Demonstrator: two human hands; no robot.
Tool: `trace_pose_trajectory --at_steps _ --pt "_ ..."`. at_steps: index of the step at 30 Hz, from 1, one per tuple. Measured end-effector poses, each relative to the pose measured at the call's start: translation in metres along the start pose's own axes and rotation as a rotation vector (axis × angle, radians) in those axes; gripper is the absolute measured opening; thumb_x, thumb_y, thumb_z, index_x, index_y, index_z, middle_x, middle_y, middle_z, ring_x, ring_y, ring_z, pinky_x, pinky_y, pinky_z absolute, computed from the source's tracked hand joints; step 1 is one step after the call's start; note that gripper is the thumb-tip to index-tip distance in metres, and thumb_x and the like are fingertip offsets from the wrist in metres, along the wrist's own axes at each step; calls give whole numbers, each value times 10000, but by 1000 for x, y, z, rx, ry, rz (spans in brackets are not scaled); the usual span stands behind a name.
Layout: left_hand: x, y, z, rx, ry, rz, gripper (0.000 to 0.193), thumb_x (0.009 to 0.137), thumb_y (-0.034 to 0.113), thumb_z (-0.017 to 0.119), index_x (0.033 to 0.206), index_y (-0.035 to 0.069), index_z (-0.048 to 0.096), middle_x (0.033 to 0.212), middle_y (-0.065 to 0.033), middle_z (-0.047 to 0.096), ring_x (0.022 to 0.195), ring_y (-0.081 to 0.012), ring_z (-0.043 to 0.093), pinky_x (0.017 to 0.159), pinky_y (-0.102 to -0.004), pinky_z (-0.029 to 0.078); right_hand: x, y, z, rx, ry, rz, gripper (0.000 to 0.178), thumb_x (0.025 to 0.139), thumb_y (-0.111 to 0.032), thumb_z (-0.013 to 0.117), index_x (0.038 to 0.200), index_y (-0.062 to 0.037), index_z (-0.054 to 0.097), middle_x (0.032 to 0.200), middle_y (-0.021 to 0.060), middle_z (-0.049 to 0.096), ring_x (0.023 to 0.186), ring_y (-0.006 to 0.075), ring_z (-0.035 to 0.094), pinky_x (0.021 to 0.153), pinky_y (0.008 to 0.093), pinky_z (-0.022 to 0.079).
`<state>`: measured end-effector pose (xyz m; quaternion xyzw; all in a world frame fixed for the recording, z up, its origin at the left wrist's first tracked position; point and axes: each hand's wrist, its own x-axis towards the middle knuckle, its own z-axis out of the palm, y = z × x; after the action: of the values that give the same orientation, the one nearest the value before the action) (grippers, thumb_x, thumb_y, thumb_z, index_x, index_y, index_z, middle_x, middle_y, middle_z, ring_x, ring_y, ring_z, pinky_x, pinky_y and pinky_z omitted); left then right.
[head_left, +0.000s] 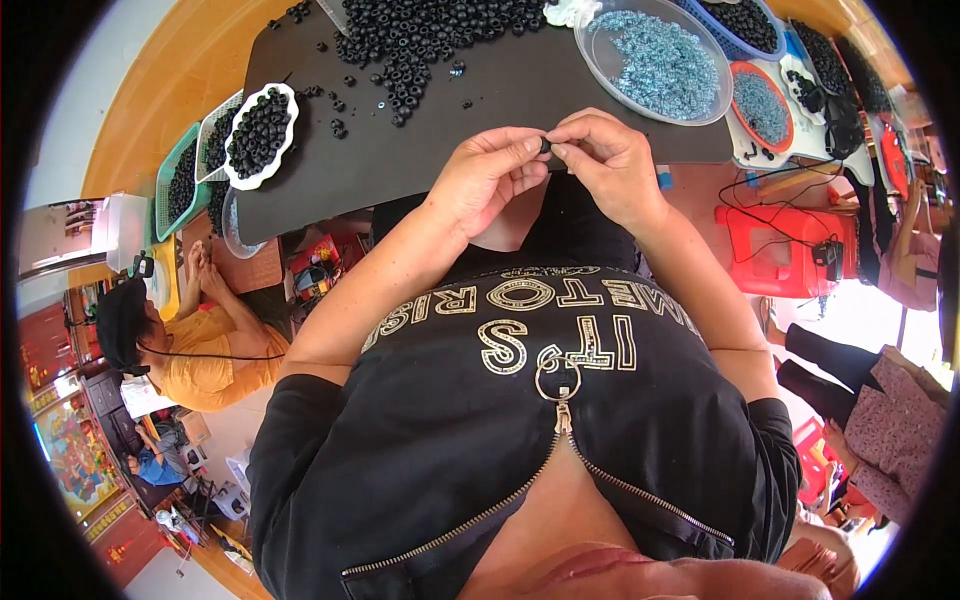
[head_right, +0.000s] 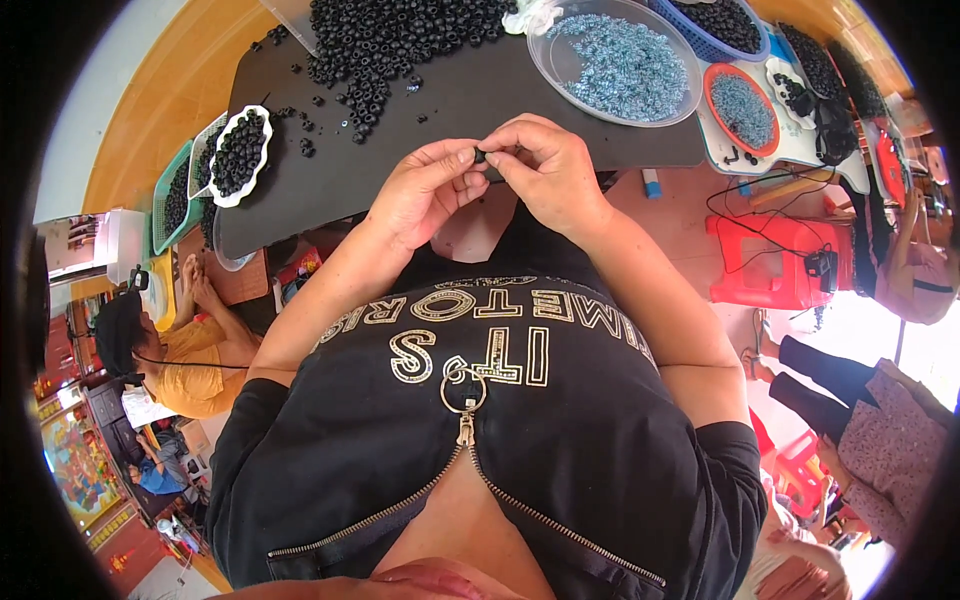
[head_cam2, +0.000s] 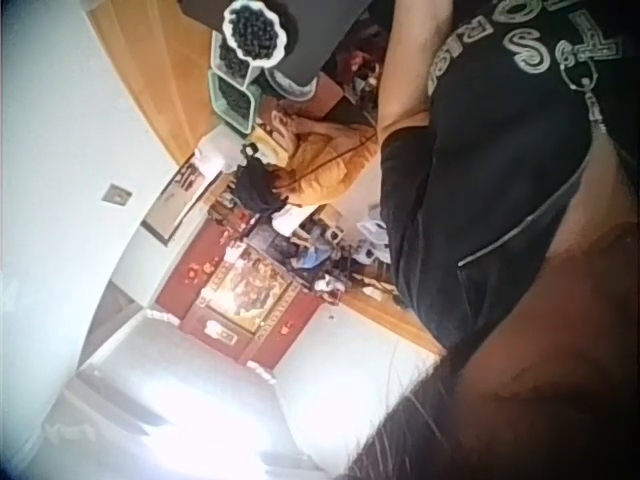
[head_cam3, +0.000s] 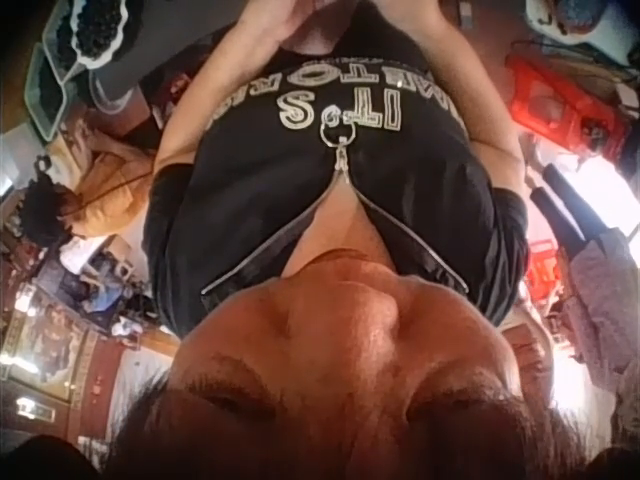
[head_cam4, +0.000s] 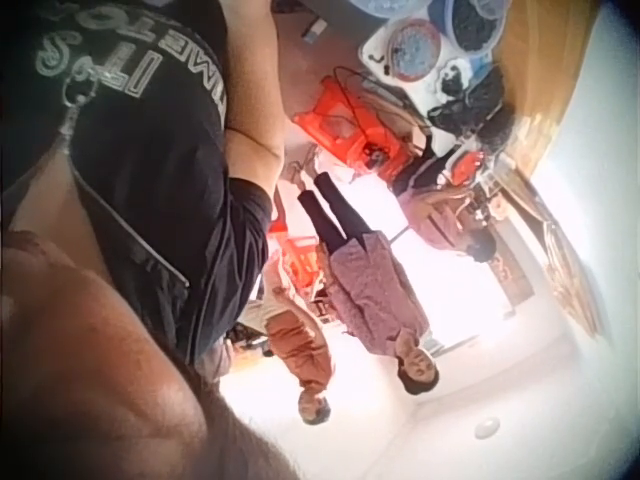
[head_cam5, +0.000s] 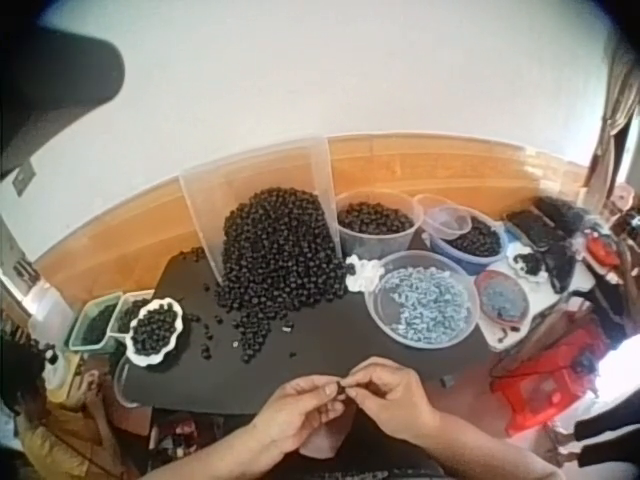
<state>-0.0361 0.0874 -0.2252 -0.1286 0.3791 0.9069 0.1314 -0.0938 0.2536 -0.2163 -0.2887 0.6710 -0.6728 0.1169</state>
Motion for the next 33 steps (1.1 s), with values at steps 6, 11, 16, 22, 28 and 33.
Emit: trace_pose_trajectory --at_steps 6,11,16,22,28,33 --pt "0 -2 0 49 14 27 138 842 78 587 957 3 600 864 -61 619 765 -127 597 749 -253 496 0 -1 -1 -60 -3 24 115 780 38 577 870 5 640 863 40 575 697 73 553 606 195 451" --pt "-1 -3 2 75 19 79 147 838 59 585 970 -7 588 905 -79 609 814 -152 591 784 -264 488 1 0 0 -6 7 45 118 779 22 590 876 1 652 839 30 582 687 66 539 609 190 444" --pt "-1 -2 3 92 25 95 154 831 45 587 972 -18 581 922 -93 606 840 -171 589 811 -272 486 1 1 2 -28 42 86 92 781 8 597 859 8 647 795 20 589 688 67 542 619 198 452" --pt "-2 1 4 83 22 77 151 827 34 588 965 -25 574 936 -109 608 857 -186 597 823 -287 491 3 6 0 82 48 144 46 776 8 600 813 8 626 770 26 598 663 71 547 610 211 458" --pt "-1 1 4 59 62 9 141 832 28 579 958 -32 572 925 -113 611 852 -191 601 813 -285 498 6 12 -4 -70 0 -61 51 770 10 600 819 15 615 767 38 594 653 79 548 585 206 447" --pt "-2 3 3 105 36 -14 139 831 36 584 952 -33 581 923 -114 618 835 -178 605 791 -277 507 9 2 -11 95 -94 172 30 778 16 597 805 23 609 751 27 600 640 68 538 580 199 449"
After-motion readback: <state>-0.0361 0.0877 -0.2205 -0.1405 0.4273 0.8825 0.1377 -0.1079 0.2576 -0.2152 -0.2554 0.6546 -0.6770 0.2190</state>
